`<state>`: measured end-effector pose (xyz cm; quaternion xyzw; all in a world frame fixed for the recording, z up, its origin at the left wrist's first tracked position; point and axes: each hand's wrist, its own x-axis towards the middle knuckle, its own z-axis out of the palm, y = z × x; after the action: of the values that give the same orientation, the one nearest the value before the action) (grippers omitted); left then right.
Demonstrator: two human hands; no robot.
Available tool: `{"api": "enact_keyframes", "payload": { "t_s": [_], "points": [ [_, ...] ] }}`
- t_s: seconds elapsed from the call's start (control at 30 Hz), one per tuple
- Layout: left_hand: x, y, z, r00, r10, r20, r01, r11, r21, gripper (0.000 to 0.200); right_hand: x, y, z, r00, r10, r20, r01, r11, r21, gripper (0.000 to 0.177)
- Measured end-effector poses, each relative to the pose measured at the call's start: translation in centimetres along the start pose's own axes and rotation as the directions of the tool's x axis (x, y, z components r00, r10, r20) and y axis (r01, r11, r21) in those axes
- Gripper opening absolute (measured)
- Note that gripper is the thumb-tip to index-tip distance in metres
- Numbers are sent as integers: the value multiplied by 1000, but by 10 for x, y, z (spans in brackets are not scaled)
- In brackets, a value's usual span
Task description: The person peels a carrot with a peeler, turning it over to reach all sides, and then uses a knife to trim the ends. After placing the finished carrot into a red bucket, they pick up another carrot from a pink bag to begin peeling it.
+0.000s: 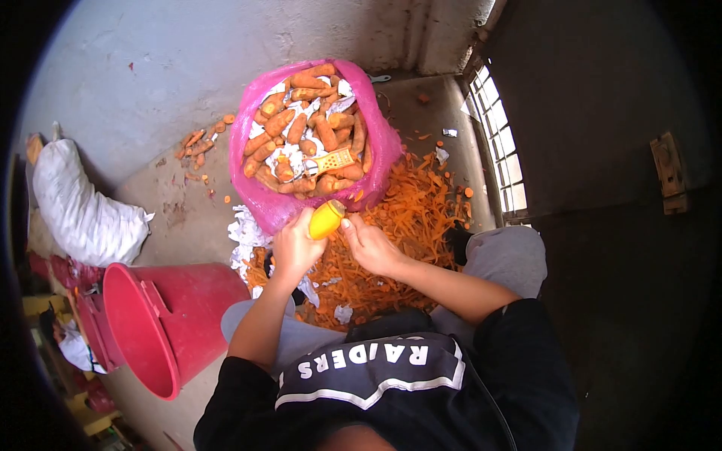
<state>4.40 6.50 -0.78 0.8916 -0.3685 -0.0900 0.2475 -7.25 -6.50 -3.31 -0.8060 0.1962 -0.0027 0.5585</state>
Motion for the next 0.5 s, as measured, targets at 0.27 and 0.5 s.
{"api": "enact_keyframes", "payload": {
  "t_s": [0.27,0.5],
  "points": [
    [-2,-7,-11,980,-88,181,108,989,-105,34,-1,-3,-1,993,53,105,-49,998,-39,38],
    [-7,-18,-12,898,35,439,360,516,-778,37,-1,71,19,973,176,151,-144,969,-199,39]
  ]
}}
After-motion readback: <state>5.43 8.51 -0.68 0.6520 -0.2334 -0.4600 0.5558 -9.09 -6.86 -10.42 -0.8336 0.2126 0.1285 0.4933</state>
